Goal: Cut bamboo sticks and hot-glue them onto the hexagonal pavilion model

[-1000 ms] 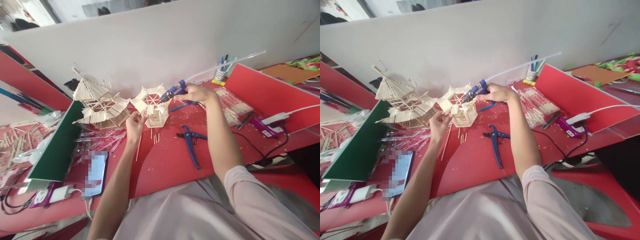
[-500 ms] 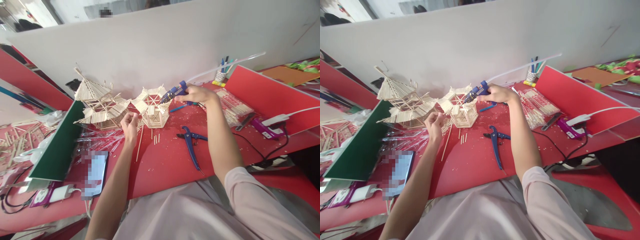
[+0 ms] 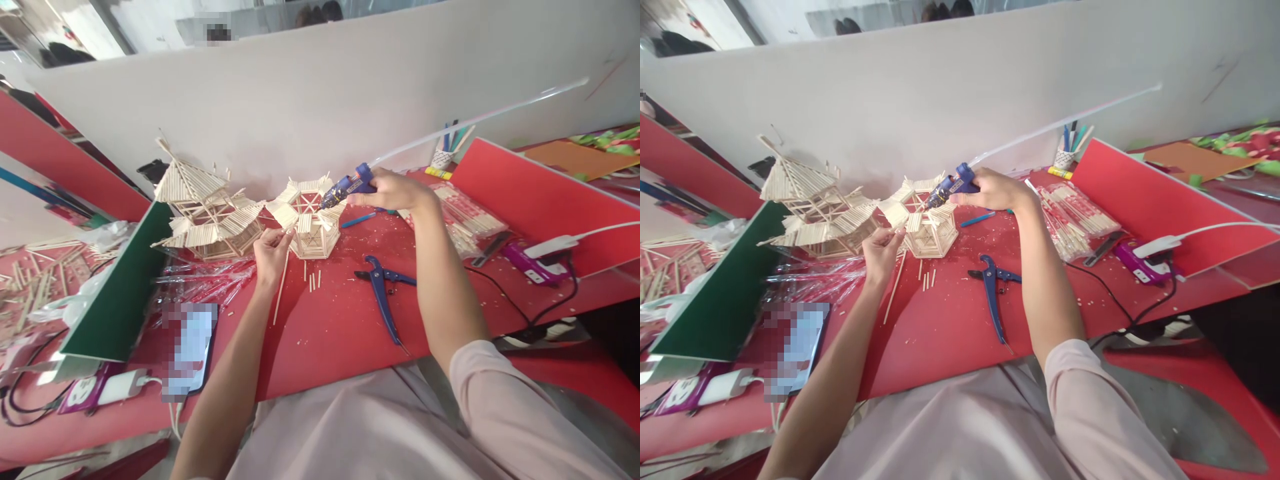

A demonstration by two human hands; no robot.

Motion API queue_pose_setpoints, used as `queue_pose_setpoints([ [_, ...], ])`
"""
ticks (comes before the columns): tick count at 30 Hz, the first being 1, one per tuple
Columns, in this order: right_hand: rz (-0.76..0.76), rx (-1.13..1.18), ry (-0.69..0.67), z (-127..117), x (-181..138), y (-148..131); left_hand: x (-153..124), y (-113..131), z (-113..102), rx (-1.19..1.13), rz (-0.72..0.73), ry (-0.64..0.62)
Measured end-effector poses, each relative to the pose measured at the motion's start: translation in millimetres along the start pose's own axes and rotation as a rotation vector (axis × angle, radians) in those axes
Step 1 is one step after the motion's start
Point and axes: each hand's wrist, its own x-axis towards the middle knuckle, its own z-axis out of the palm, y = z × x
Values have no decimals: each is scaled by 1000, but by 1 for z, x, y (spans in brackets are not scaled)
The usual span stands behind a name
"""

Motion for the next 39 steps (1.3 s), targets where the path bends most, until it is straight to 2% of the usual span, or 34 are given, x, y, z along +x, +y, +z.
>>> queue_pose_setpoints([
  [4, -10, -95, 11, 0, 2, -5, 1, 1, -6, -33, -85, -3],
  [7, 20, -138, 16, 0, 2, -6, 1, 7, -12, -114, -100, 61],
  [10, 34, -156, 30, 2, 3, -4, 3, 15, -18, -67, -14, 161],
  [14, 22, -169, 38, 5, 5, -3, 6, 23, -26, 194, 201, 243],
  [17, 45, -186, 34, 6, 6, -4, 7, 24, -30, 266, 249, 204],
  [23, 55, -198, 34, 7, 6, -7, 11, 20, -40, 420, 166, 141],
  [29, 62, -205, 34, 7, 6, -11, 13, 26, -52, 736, 117, -5],
  [35, 55, -216, 42, 7, 6, -9, 12, 33, -53, 713, 137, -18],
  [39, 55, -209, 46, 7, 6, -8, 14, 35, -56, 757, 126, -115],
])
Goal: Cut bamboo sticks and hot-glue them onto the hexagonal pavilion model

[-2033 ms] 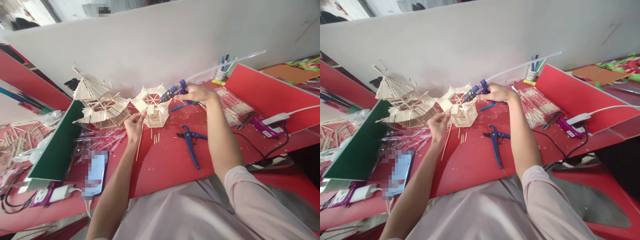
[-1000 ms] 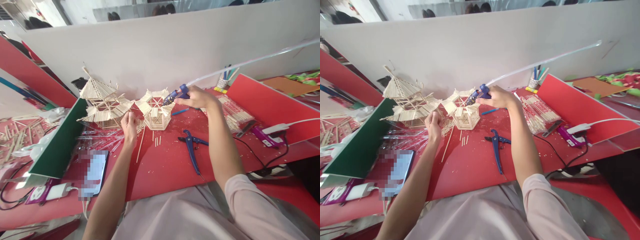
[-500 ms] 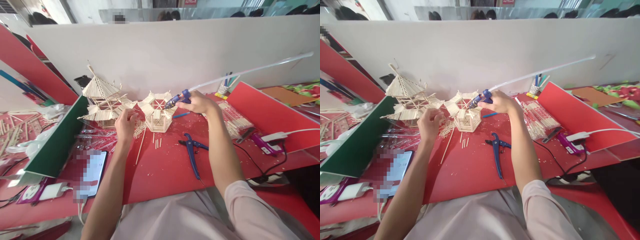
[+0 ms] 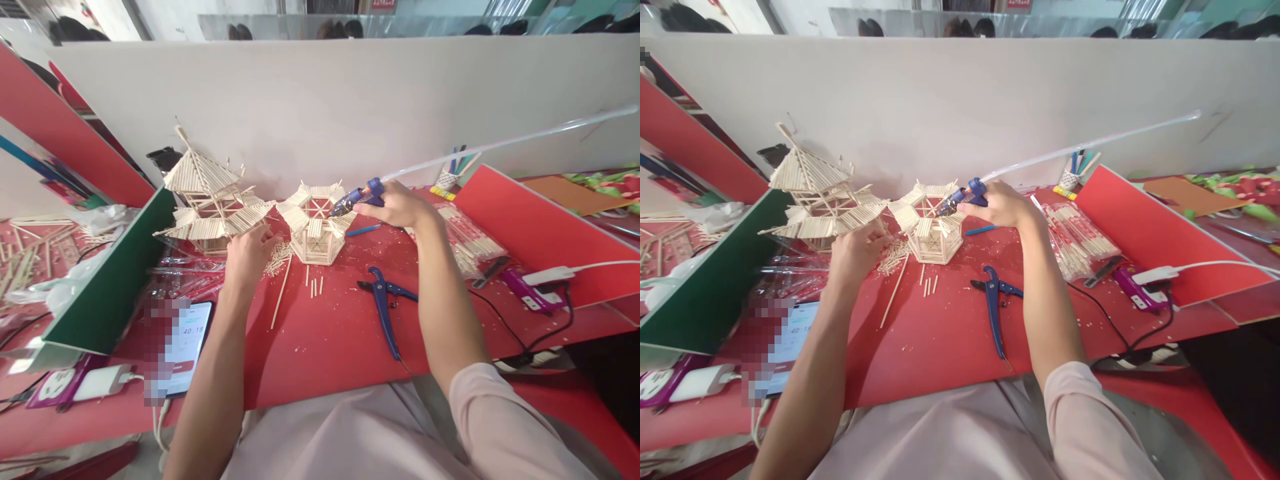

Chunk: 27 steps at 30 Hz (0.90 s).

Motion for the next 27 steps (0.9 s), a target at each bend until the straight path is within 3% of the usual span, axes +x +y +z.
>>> queue_pose_setpoints([
  [5, 6, 17, 20, -2, -2, -1, -6, 4, -2, 124, -25, -174],
  [9, -8, 48, -16, -4, -3, -1, -12, 3, 3, 262, -25, -234],
  [12, -3, 62, -36, -4, -4, -1, -11, -3, 8, 246, 30, -286],
  [18, -10, 81, -43, -4, -3, 0, -6, -7, 10, 120, 2, -342],
  [27, -17, 119, -45, -4, -3, 1, -12, -1, 15, 198, 57, -432],
])
